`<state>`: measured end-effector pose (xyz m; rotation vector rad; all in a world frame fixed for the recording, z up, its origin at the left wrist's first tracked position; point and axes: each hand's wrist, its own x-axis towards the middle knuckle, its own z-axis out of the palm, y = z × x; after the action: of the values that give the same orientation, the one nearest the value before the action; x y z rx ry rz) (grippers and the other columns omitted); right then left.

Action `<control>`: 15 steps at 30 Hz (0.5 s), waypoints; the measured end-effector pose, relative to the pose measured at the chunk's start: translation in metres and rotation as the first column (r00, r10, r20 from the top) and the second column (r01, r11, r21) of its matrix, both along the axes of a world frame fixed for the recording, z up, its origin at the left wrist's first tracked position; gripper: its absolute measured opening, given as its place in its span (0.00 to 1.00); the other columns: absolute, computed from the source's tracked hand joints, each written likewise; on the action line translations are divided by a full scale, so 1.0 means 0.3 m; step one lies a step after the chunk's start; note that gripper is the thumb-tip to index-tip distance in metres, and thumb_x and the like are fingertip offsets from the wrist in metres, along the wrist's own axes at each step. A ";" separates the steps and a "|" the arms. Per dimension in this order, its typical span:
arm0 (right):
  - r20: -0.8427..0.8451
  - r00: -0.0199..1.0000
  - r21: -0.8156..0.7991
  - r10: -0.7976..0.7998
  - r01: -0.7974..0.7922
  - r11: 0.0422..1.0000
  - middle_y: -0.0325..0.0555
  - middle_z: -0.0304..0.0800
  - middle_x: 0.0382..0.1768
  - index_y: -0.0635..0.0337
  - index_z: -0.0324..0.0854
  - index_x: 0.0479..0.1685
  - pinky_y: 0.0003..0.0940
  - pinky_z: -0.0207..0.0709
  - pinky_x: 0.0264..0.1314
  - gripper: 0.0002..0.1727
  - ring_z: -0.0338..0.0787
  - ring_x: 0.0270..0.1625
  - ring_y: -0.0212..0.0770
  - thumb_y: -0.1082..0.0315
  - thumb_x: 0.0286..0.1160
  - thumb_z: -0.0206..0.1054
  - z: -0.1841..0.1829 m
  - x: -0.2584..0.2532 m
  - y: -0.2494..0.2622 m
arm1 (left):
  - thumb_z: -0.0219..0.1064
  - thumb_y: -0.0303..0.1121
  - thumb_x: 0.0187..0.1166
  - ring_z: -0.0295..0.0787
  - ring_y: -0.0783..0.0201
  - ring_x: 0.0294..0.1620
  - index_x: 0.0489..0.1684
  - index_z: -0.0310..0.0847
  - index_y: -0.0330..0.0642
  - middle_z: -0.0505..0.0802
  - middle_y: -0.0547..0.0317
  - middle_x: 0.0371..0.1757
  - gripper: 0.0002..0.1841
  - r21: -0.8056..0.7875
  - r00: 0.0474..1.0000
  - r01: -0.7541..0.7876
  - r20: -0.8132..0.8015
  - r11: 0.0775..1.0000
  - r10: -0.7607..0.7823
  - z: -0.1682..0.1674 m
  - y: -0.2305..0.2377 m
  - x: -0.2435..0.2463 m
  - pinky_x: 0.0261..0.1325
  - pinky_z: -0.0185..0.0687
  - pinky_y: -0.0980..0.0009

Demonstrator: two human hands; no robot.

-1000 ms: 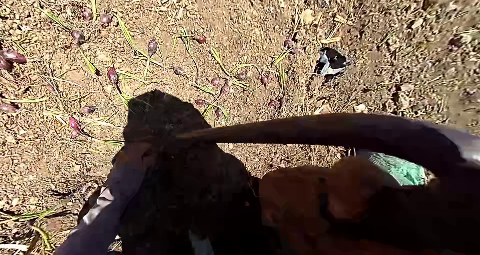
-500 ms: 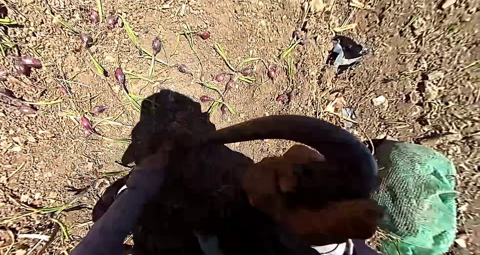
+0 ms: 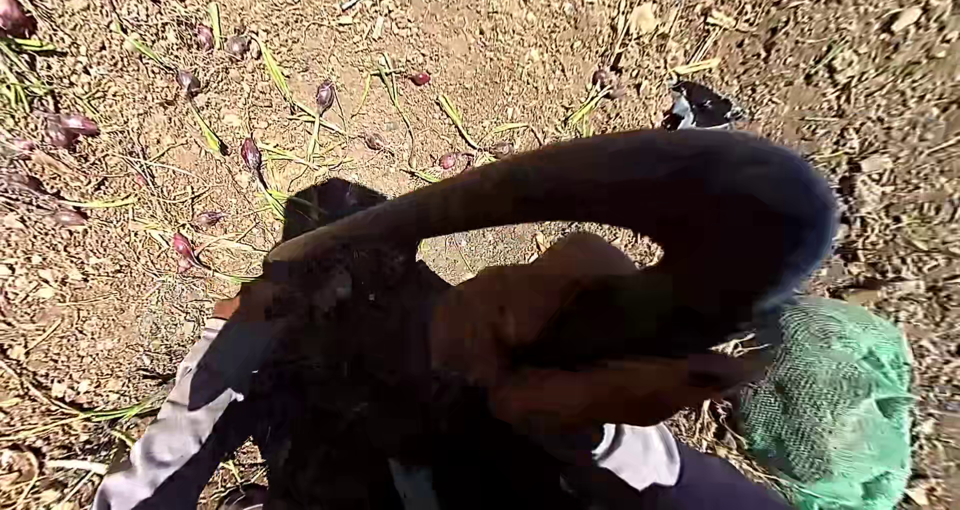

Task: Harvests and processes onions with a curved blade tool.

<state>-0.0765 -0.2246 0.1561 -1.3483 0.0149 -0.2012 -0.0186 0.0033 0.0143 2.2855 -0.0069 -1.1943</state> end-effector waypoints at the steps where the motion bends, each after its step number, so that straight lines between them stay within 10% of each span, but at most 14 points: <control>1: -0.045 0.998 -0.104 0.044 -0.049 0.993 0.35 0.81 0.19 0.62 0.79 0.34 0.21 0.76 0.21 0.29 0.80 0.20 0.23 0.40 0.77 0.62 -0.081 0.010 0.029 | 0.71 0.16 0.75 0.84 0.33 0.60 0.58 0.76 0.13 0.86 0.20 0.56 0.17 -0.057 0.997 -0.043 0.060 0.997 0.047 0.017 0.002 0.003 0.71 0.74 0.44; 5: -0.314 0.947 -0.331 0.066 -0.174 0.928 0.39 0.78 0.17 0.70 0.81 0.40 0.28 0.74 0.20 0.27 0.76 0.17 0.27 0.49 0.82 0.58 -0.265 -0.021 0.091 | 0.74 0.22 0.75 0.90 0.32 0.52 0.55 0.83 0.24 0.91 0.28 0.49 0.14 -0.057 0.958 0.060 0.283 0.997 -0.041 0.004 -0.058 0.048 0.61 0.79 0.30; 10: -0.127 0.988 -0.091 0.091 -0.103 0.990 0.25 0.78 0.20 0.44 0.79 0.46 0.19 0.73 0.19 0.24 0.76 0.19 0.20 0.34 0.81 0.57 -0.047 -0.148 -0.095 | 0.66 0.26 0.83 0.83 0.30 0.71 0.68 0.85 0.40 0.88 0.34 0.69 0.17 0.169 0.866 0.482 0.055 0.860 -0.496 -0.074 -0.209 -0.075 0.68 0.78 0.30; 13: -0.053 0.997 -0.243 0.064 -0.075 0.967 0.22 0.83 0.23 0.42 0.82 0.56 0.18 0.77 0.26 0.24 0.80 0.23 0.17 0.35 0.80 0.60 -0.085 -0.183 -0.209 | 0.77 0.25 0.67 0.91 0.28 0.55 0.43 0.94 0.36 0.95 0.36 0.50 0.08 -0.061 0.659 0.528 0.659 0.847 -0.363 -0.088 -0.079 -0.163 0.51 0.85 0.30; 15: -0.049 0.998 -0.440 -0.024 0.000 0.898 0.21 0.79 0.19 0.47 0.81 0.46 0.18 0.76 0.24 0.25 0.77 0.22 0.16 0.35 0.83 0.56 -0.194 -0.184 -0.236 | 0.80 0.22 0.57 0.91 0.31 0.50 0.35 0.96 0.39 0.95 0.38 0.48 0.09 -0.085 0.553 0.633 0.746 0.770 -0.372 -0.127 -0.038 -0.252 0.43 0.84 0.34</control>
<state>-0.1318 -0.2953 0.0981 -1.8077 0.0239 -0.1854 -0.0941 -0.0081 -0.0239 2.3098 -1.1689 -0.3991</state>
